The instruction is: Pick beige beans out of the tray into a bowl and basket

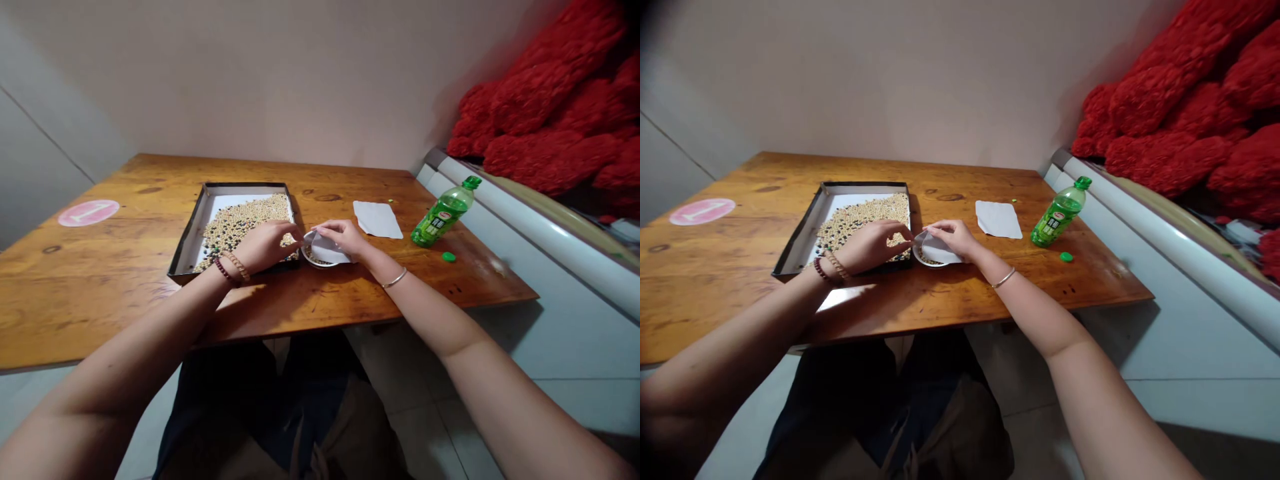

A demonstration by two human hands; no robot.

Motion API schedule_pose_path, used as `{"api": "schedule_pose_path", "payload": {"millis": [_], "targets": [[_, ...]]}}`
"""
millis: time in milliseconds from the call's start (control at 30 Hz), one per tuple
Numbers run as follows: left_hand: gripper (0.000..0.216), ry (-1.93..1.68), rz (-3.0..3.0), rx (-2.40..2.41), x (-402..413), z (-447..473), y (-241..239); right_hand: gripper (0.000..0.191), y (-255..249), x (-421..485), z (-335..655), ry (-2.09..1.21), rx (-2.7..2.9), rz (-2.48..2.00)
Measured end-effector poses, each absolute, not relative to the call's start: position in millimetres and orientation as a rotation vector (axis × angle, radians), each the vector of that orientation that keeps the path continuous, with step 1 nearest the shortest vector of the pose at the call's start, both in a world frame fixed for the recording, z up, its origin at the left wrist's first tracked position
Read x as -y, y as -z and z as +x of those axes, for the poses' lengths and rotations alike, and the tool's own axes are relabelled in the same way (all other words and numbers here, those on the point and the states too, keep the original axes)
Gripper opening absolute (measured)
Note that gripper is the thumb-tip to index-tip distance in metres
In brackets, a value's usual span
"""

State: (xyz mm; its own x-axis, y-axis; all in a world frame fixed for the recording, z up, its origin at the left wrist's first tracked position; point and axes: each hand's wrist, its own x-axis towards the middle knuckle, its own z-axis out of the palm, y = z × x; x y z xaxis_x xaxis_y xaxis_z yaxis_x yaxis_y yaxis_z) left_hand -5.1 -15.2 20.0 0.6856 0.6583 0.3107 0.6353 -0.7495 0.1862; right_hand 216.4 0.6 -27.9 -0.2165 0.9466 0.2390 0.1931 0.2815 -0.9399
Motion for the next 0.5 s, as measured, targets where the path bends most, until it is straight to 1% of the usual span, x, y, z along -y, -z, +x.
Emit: {"api": "schedule_pose_path", "payload": {"millis": [100, 267, 500], "targets": [[0.025, -0.655, 2.871, -1.007, 22, 11, -20, 0.03, 21, 0, 221, -1.106, 1.62, -1.055], [0.025, -0.728, 2.977, -1.106, 18, 29, -16, 0.035, 19, 1, 227, -1.21, 1.621, -0.99], [0.024, -0.858, 2.912, -1.352, 19, 28, -16, 0.037, 25, -3, 230, -1.138, 1.518, -1.026]]}}
